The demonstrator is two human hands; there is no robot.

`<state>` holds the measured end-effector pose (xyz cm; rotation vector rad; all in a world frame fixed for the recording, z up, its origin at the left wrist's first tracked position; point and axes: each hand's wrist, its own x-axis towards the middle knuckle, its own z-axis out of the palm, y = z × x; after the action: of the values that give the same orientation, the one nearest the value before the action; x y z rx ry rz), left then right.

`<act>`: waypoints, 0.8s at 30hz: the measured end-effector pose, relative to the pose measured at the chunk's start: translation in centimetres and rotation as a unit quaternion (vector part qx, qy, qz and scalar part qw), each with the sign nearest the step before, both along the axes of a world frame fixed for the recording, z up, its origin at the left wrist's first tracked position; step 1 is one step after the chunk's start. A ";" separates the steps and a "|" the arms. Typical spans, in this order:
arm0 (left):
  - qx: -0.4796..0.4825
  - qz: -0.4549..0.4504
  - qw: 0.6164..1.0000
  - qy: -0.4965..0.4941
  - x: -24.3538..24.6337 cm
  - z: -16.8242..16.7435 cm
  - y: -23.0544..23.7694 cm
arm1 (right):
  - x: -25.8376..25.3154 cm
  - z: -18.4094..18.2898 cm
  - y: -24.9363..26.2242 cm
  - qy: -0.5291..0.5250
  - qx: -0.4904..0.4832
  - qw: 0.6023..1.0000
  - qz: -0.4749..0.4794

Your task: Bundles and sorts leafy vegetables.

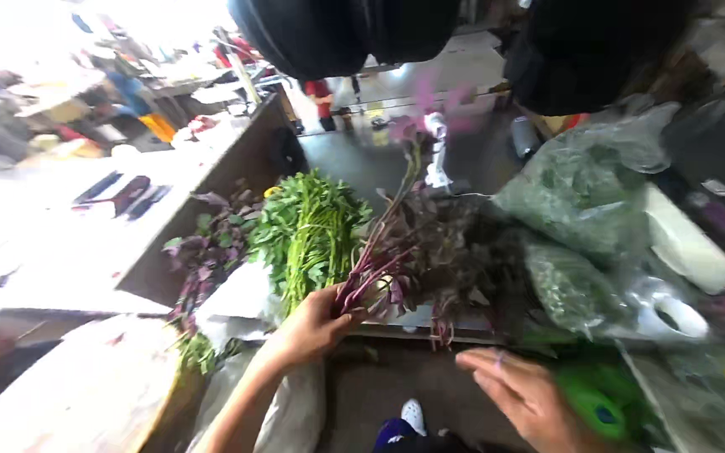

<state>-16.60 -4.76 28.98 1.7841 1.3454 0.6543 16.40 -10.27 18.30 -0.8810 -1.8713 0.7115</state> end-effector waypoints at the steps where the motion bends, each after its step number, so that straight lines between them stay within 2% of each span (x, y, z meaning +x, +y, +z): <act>1: 0.003 -0.016 1.000 0.012 -0.4 0.9 -1.1 | 0.0 1.5 0.8 0.014 0.061 0.998 0.002; 3: -0.005 -0.039 0.999 0.030 -0.4 2.3 -3.2 | -0.9 4.0 2.8 0.019 0.164 0.986 0.018; 5: -0.022 -0.049 0.998 0.043 0.0 2.9 -5.4 | -2.8 4.9 4.5 -0.023 0.212 0.976 0.032; 7: -0.047 -0.052 0.996 0.058 0.3 2.9 -7.7 | -4.9 4.1 5.1 -0.062 0.218 0.972 0.060; 13: -0.101 -0.059 0.975 0.190 0.4 2.4 -12.5 | -8.2 0.6 0.9 -0.018 0.173 0.975 0.139; 16: -0.117 -0.084 0.952 0.271 1.0 1.4 -14.5 | -8.4 -1.4 -1.0 -0.056 0.130 0.971 0.192; 19: -0.069 -0.126 0.932 0.333 1.9 0.8 -16.0 | -7.9 -1.1 -0.7 -0.050 0.057 0.955 0.287; 20: -0.045 -0.141 0.926 0.348 2.4 0.7 -16.3 | -8.1 -0.5 -0.6 -0.028 0.015 0.939 0.341; 22: 0.033 -0.169 0.915 0.365 2.9 0.1 -16.6 | -9.8 0.4 -0.9 0.003 -0.097 0.876 0.472; 24: 0.108 -0.177 0.902 0.378 2.4 -0.1 -16.3 | -12.0 0.5 -2.2 -0.011 -0.189 0.842 0.505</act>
<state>-14.20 -21.08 28.83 2.5318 1.3863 -0.1342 4.38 -12.50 18.83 -0.0217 -2.1963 1.7529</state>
